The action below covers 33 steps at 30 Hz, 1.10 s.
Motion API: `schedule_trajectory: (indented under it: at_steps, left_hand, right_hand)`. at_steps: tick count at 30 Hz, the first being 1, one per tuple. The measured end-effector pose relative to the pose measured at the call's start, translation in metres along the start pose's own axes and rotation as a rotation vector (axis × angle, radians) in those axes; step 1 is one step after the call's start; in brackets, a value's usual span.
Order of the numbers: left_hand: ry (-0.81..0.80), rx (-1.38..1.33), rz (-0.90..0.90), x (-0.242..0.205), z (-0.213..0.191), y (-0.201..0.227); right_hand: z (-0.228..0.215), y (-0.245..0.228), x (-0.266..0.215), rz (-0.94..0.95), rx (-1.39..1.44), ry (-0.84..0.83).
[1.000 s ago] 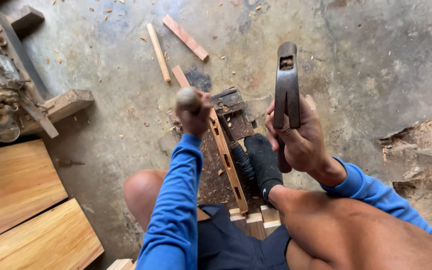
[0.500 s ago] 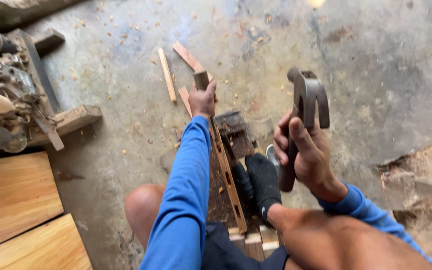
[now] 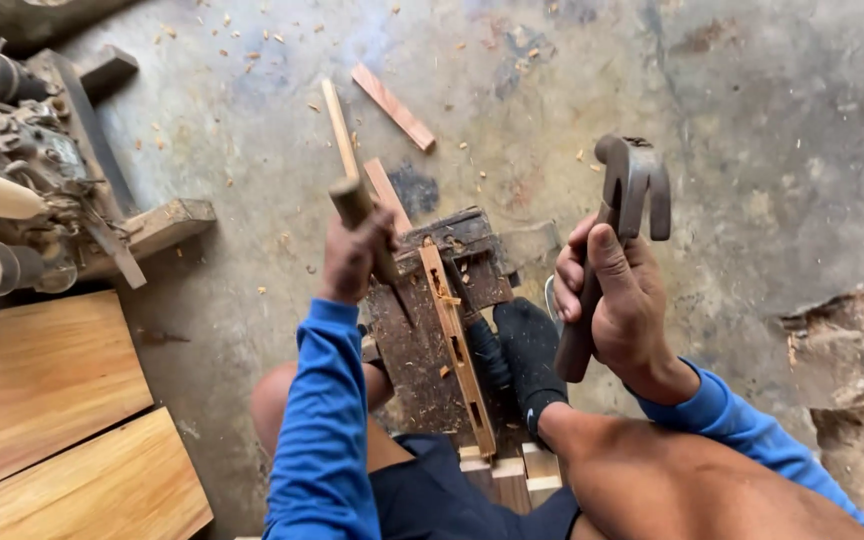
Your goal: Carving a mortise in a wooden workpiece using a chisel and hammer.
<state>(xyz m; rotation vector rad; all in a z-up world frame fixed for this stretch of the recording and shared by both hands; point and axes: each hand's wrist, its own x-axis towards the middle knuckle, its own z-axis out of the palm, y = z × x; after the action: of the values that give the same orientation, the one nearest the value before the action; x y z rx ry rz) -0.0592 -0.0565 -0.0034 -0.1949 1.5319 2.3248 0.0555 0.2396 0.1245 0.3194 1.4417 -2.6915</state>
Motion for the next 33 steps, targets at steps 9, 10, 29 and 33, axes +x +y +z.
schedule_trajectory:
  at_steps: [9,10,29,33]
  left_hand:
    - [-0.068,1.23,0.273,-0.058,0.027,-0.089]
    - [-0.068,1.223,0.263,-0.054,0.03,-0.085]
    - [-0.143,1.24,-0.085,-0.04,0.016,-0.069]
    - [-0.011,1.035,-0.055,-0.043,0.015,-0.017]
  right_hand:
    - [0.001,0.008,-0.002,0.049,-0.093,-0.027]
    - [0.002,0.007,-0.002,0.059,-0.097,-0.023]
    - [0.01,0.007,-0.002,0.127,-0.234,-0.041]
    - [0.01,0.008,0.001,0.121,-0.236,-0.03]
